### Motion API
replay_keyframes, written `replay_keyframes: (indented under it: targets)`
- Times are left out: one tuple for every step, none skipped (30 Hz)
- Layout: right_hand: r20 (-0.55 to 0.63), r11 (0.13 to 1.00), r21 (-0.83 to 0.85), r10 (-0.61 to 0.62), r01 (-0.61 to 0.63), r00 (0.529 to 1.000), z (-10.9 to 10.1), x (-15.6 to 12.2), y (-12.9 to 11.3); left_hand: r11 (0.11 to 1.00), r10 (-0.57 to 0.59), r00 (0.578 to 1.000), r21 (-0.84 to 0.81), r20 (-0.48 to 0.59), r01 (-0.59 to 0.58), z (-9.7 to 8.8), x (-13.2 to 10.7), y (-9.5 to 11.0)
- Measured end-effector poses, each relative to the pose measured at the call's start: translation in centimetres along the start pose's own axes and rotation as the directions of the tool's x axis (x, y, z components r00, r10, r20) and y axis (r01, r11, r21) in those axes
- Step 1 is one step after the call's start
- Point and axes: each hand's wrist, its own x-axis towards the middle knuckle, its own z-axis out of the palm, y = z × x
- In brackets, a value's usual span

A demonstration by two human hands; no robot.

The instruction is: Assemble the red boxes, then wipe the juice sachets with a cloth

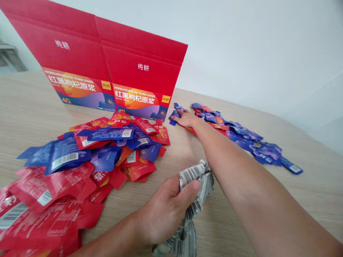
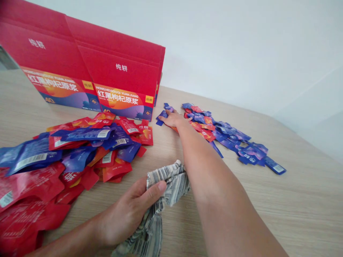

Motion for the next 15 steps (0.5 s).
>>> replay_keyframes:
  targets:
    - [0.027,1.0,0.014,0.018,-0.018,0.999,0.0,-0.3,0.3,1.0,-0.001,1.0,-0.006,-0.004,0.001,0.0,0.0,0.0]
    - [0.046,0.999,0.019,0.026,-0.027,0.999,0.0,-0.7,0.5,1.0,-0.004,1.0,-0.012,-0.006,0.004,0.0,0.1,-0.1]
    - [0.054,0.999,0.018,0.025,-0.026,0.998,-0.1,-1.2,0.8,1.0,-0.006,1.0,-0.016,-0.007,0.006,-0.1,0.1,-0.1]
    - [0.059,1.0,0.013,0.022,-0.023,0.998,-0.2,-1.9,1.0,1.0,-0.006,1.0,-0.019,-0.005,0.006,-0.1,0.1,-0.2]
    - [0.063,1.0,0.006,0.022,-0.022,0.998,-0.3,-2.7,1.3,1.0,-0.002,1.0,-0.022,-0.005,0.002,-0.1,0.2,-0.2]
    - [0.068,1.0,-0.001,0.024,-0.024,0.997,-0.5,-3.6,1.5,1.0,0.005,1.0,-0.025,-0.008,-0.005,-0.1,0.2,-0.3]
    - [0.076,1.0,-0.007,0.03,-0.03,0.997,-0.6,-4.5,1.8,1.0,0.013,1.0,-0.028,-0.012,-0.014,-0.1,0.2,-0.3]
    - [0.082,0.999,-0.015,0.039,-0.038,0.996,-0.7,-5.5,2.1,0.999,0.025,0.999,-0.033,-0.021,-0.026,0.0,0.3,-0.3]
    - [0.084,0.999,-0.021,0.047,-0.045,0.995,-0.8,-6.6,2.3,0.999,0.036,0.999,-0.039,-0.032,-0.037,0.0,0.3,-0.3]
    - [0.084,0.999,-0.027,0.049,-0.047,0.995,-0.9,-7.7,2.6,0.998,0.046,0.998,-0.044,-0.043,-0.048,0.0,0.3,-0.3]
    - [0.084,0.998,-0.033,0.047,-0.044,0.995,-1.0,-8.8,2.9,0.997,0.054,0.997,-0.049,-0.055,-0.057,0.0,0.4,-0.2]
    - [0.087,0.998,-0.039,0.042,-0.039,0.995,-1.1,-10.0,3.3,0.996,0.06,0.996,-0.054,-0.064,-0.064,0.1,0.4,-0.2]
    - [0.091,0.998,-0.044,0.038,-0.034,0.995,-1.2,-11.2,3.6,0.996,0.063,0.995,-0.061,-0.071,-0.068,0.1,0.4,-0.1]
    - [0.099,0.998,-0.05,0.034,-0.029,0.994,-1.4,-12.5,4.0,0.995,0.064,0.995,-0.069,-0.071,-0.069,0.1,0.4,-0.1]
    - [0.109,0.998,-0.056,0.031,-0.025,0.994,-1.5,-13.8,4.5,0.994,0.064,0.995,-0.08,-0.071,-0.07,0.1,0.4,-0.1]
